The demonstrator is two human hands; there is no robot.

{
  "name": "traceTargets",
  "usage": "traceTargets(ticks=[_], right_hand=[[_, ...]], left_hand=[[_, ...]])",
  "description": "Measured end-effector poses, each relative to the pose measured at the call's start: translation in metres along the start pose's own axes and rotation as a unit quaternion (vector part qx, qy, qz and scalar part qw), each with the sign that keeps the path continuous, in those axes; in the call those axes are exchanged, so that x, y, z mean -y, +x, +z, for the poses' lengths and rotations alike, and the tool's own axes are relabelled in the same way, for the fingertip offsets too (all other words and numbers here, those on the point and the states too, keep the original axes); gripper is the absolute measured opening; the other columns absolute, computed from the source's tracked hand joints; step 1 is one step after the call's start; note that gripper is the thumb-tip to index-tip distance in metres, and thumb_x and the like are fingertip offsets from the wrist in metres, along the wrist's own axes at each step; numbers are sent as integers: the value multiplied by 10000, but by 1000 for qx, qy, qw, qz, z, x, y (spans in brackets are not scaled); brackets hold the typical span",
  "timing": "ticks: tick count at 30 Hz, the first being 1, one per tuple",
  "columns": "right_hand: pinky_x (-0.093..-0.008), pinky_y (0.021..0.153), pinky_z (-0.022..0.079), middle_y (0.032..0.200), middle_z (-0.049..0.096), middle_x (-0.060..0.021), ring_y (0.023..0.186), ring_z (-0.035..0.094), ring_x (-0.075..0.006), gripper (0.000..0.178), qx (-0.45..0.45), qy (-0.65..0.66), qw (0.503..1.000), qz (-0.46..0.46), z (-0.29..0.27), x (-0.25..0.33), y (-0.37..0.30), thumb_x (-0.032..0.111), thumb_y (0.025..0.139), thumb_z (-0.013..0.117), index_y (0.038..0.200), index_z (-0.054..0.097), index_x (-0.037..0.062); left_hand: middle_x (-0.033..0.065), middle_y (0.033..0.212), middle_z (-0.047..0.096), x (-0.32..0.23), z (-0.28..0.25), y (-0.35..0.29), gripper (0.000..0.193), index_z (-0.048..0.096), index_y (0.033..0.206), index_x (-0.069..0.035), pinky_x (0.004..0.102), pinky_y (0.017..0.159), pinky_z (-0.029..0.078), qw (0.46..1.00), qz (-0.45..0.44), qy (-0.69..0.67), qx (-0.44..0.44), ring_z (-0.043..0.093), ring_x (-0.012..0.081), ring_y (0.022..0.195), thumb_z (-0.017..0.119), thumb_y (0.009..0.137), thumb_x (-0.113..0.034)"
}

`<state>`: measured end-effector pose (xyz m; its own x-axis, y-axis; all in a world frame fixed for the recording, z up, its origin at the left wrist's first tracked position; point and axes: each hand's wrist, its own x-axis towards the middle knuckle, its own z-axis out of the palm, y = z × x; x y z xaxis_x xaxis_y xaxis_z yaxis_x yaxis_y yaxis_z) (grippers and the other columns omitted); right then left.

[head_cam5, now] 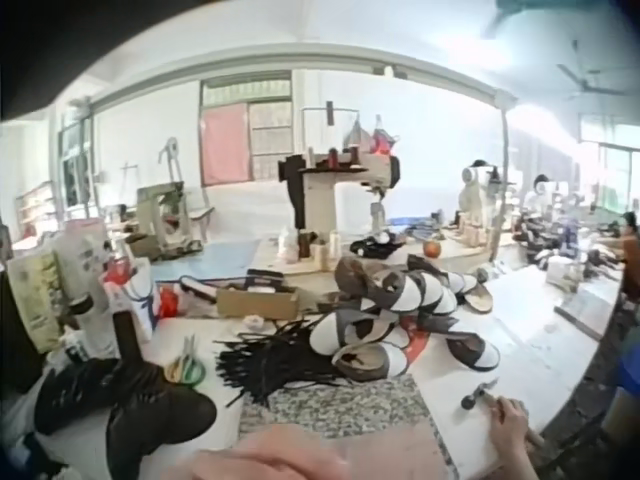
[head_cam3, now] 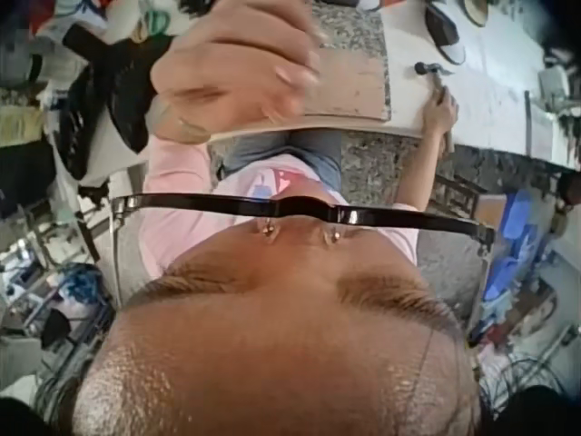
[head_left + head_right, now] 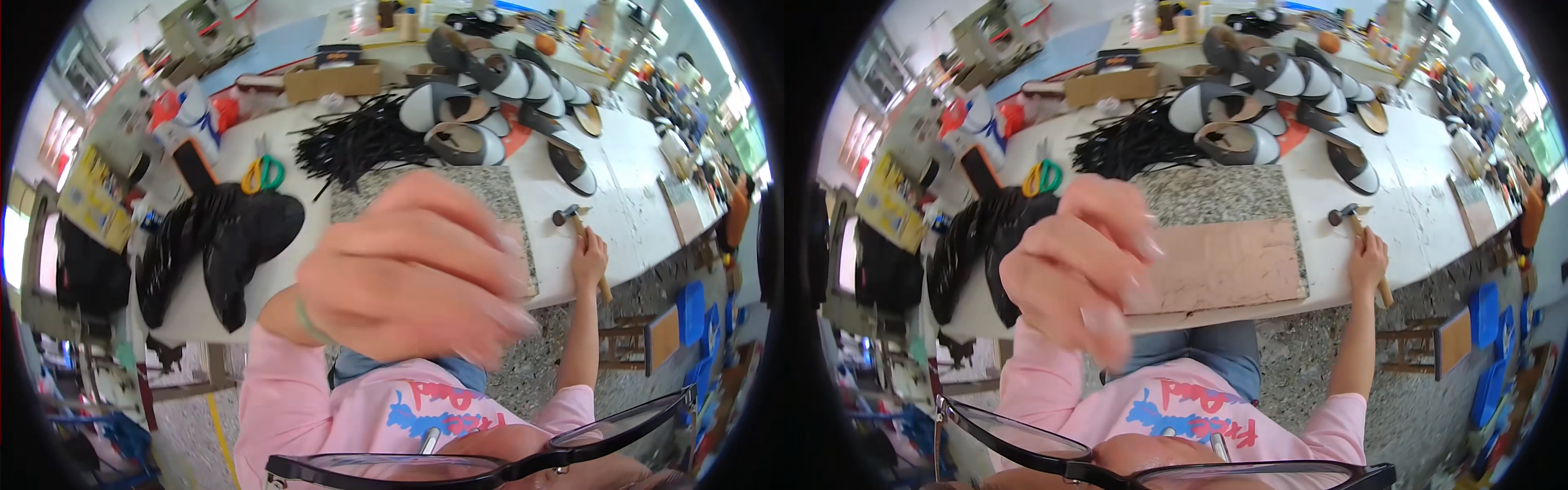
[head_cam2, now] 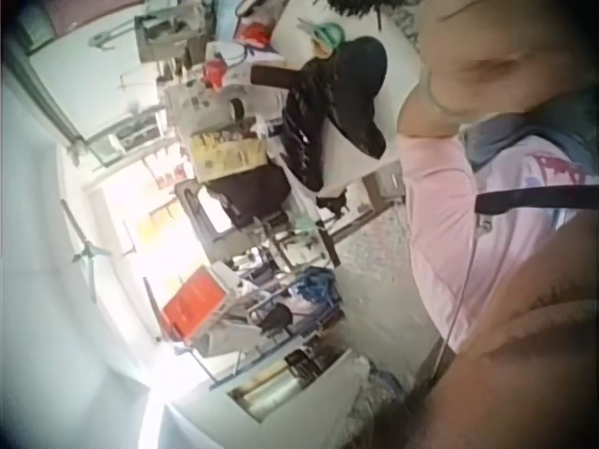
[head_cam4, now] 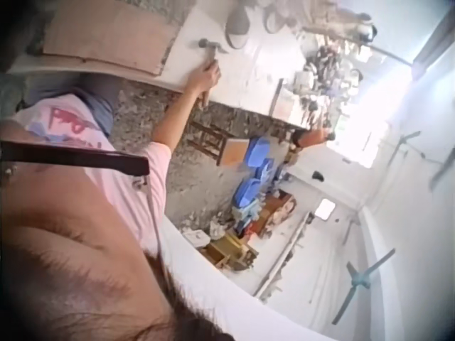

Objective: The person aligns and adheres inner linings to shoe uppers by hand, smoothing and pressing the edges together, and taps along the assembled seams using a small hammer.

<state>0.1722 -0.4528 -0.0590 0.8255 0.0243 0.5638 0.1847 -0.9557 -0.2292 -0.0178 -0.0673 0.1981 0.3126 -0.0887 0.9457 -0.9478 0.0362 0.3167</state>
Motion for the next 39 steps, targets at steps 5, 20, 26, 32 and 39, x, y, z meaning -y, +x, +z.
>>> traceTargets(ticks=[5, 20, 26, 32, 39], right_hand=[[-423, 840, 470, 1034, 655, -97, 969, 584, -315, 278, -11, 10, 1000, -13, 2, -8, 0, 199, 889, 581, 1125, 643, 68], [-421, 939, 442, 1173, 598, -141, 1122, 537, -317, 432, -88, 165, 954, -235, -7, 156, 71, 94, 804, 686, 1224, 588, 65], [-420, 922, 435, 1091, 638, -119, 1055, 578, -301, 249, 90, 141, 945, -281, 95, 226, 116, 161, 864, 618, 1109, 645, 122], [-327, 839, 448, 978, 677, -81, 974, 595, -250, 179, 150, 232, 939, -207, 20, 224, 175, 189, 894, 603, 1025, 675, 89], [-337, 897, 355, 763, 610, -49, 683, 543, -179, 146, 165, 280, 899, -295, -97, 201, 104, 119, 900, 598, 1034, 654, 99]], left_hand=[[13, 874, 635, -30, 18, 8, 98, 614, 848, -150, 413, 833, 398, 999, 38, 4, -38, 548, 225, 862, 672, 861, -228], [83, 957, 666, -32, -75, -49, 223, 664, 1020, 5, 302, 804, 460, 955, -239, 84, -152, 591, 167, 889, 696, 828, -102], [6, 987, 663, 38, -32, -117, 243, 654, 1087, -14, 241, 817, 475, 858, -504, 58, -81, 594, 80, 907, 673, 876, -133], [30, 986, 672, 57, -52, -129, 251, 652, 1111, -46, 261, 785, 477, 823, -529, 191, -76, 598, 103, 866, 639, 887, -159], [30, 973, 653, 130, -21, -105, 355, 565, 1174, 3, 274, 789, 517, 733, -537, -240, -340, 629, 149, 835, 671, 890, -182]])
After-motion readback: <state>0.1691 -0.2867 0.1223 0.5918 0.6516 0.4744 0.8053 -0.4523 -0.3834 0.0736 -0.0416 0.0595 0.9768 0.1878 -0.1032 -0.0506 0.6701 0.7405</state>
